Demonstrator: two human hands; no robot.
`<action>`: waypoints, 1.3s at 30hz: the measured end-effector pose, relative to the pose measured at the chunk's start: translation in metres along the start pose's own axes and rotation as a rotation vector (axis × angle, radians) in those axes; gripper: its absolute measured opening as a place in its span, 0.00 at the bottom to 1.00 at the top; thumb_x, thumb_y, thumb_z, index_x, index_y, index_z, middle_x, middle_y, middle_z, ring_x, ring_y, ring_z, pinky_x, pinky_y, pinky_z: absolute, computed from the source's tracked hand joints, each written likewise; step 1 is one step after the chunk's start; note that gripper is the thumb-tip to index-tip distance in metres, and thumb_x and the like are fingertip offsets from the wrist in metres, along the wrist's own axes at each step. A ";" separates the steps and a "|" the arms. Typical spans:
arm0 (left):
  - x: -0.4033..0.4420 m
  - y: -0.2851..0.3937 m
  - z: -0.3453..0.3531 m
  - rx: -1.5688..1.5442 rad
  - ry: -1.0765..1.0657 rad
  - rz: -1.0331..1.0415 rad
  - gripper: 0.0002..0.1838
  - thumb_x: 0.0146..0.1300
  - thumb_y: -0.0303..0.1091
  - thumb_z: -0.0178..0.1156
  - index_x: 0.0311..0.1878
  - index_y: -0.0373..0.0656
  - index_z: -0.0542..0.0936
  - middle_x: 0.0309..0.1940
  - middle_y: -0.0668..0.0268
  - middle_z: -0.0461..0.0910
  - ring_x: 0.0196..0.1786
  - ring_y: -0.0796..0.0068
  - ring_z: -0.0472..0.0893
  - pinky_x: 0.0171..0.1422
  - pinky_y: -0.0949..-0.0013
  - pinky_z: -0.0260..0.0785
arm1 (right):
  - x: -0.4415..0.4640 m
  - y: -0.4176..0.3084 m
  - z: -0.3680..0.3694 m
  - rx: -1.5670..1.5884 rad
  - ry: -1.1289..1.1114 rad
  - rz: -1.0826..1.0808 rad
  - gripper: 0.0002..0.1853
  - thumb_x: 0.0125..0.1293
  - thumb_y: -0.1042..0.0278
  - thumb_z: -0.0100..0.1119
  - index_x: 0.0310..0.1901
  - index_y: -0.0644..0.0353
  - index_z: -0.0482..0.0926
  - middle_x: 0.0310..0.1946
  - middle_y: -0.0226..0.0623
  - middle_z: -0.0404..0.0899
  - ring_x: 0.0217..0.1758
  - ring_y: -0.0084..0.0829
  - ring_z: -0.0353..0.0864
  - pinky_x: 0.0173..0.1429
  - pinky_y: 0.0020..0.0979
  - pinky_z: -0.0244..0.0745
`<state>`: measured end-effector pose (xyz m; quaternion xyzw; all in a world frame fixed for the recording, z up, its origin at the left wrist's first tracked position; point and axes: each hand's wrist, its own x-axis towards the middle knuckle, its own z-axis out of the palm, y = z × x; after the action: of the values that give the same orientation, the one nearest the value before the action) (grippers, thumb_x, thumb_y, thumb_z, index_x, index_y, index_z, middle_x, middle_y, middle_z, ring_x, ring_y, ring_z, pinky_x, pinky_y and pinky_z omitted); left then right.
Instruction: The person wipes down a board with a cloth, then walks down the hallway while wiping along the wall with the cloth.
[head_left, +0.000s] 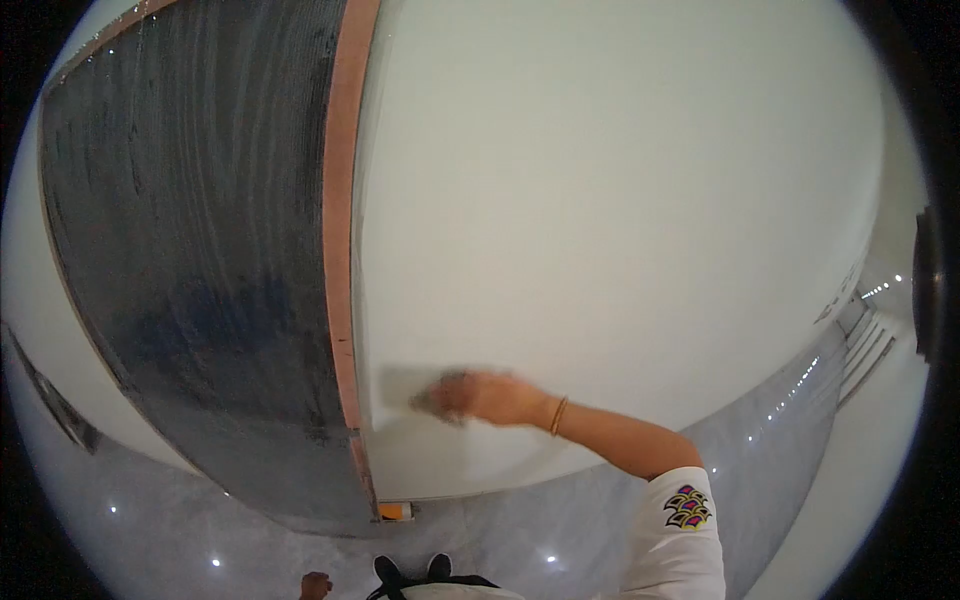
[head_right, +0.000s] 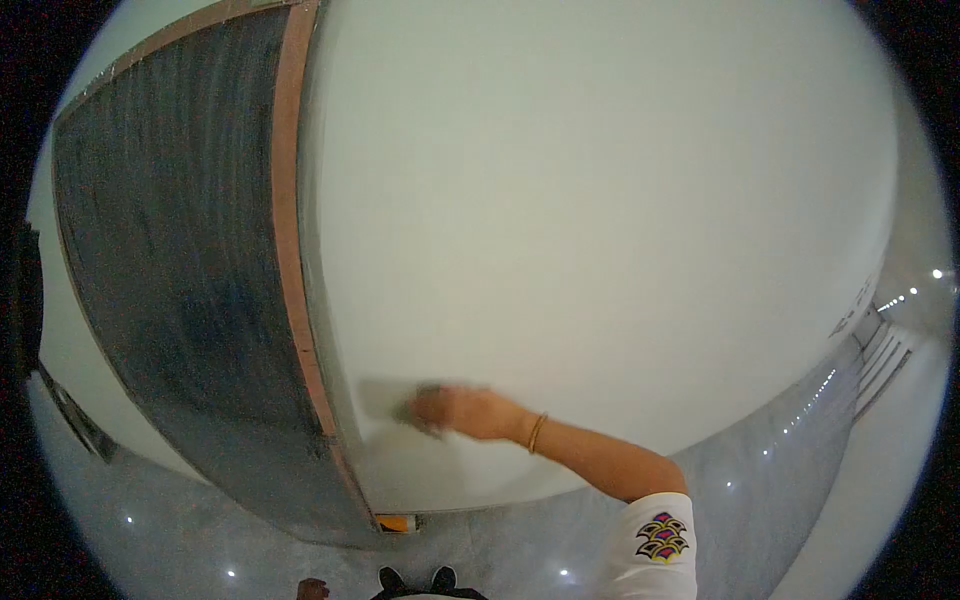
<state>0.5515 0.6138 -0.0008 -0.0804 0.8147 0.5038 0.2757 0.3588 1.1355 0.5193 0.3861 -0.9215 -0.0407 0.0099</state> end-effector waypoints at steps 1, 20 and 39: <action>0.002 0.002 -0.005 0.093 -0.034 0.013 0.16 0.65 0.38 0.51 0.48 0.38 0.78 0.37 0.57 0.80 0.35 0.61 0.77 0.41 0.55 0.71 | -0.022 0.010 0.040 -0.249 -0.042 -0.153 0.23 0.68 0.66 0.41 0.65 0.55 0.62 0.68 0.25 0.59 0.71 0.26 0.57 0.75 0.29 0.48; 0.020 0.006 0.089 0.357 -0.088 -0.086 0.14 0.61 0.39 0.52 0.45 0.44 0.79 0.36 0.59 0.79 0.36 0.66 0.76 0.45 0.56 0.70 | -0.178 0.167 -0.312 -0.418 1.627 0.552 0.24 0.68 0.64 0.46 0.65 0.58 0.61 0.64 0.52 0.62 0.69 0.47 0.58 0.71 0.42 0.52; -0.069 0.008 0.287 0.193 0.008 -0.170 0.17 0.60 0.46 0.57 0.50 0.49 0.78 0.38 0.59 0.81 0.37 0.57 0.80 0.44 0.52 0.74 | -0.224 0.136 -0.129 -0.573 0.385 -0.162 0.24 0.63 0.72 0.48 0.62 0.48 0.68 0.64 0.28 0.67 0.67 0.28 0.65 0.72 0.35 0.56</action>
<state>0.7113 0.8557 -0.0557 -0.1240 0.8508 0.3975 0.3207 0.4252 1.3813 0.6625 0.4403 -0.8202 -0.2244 0.2881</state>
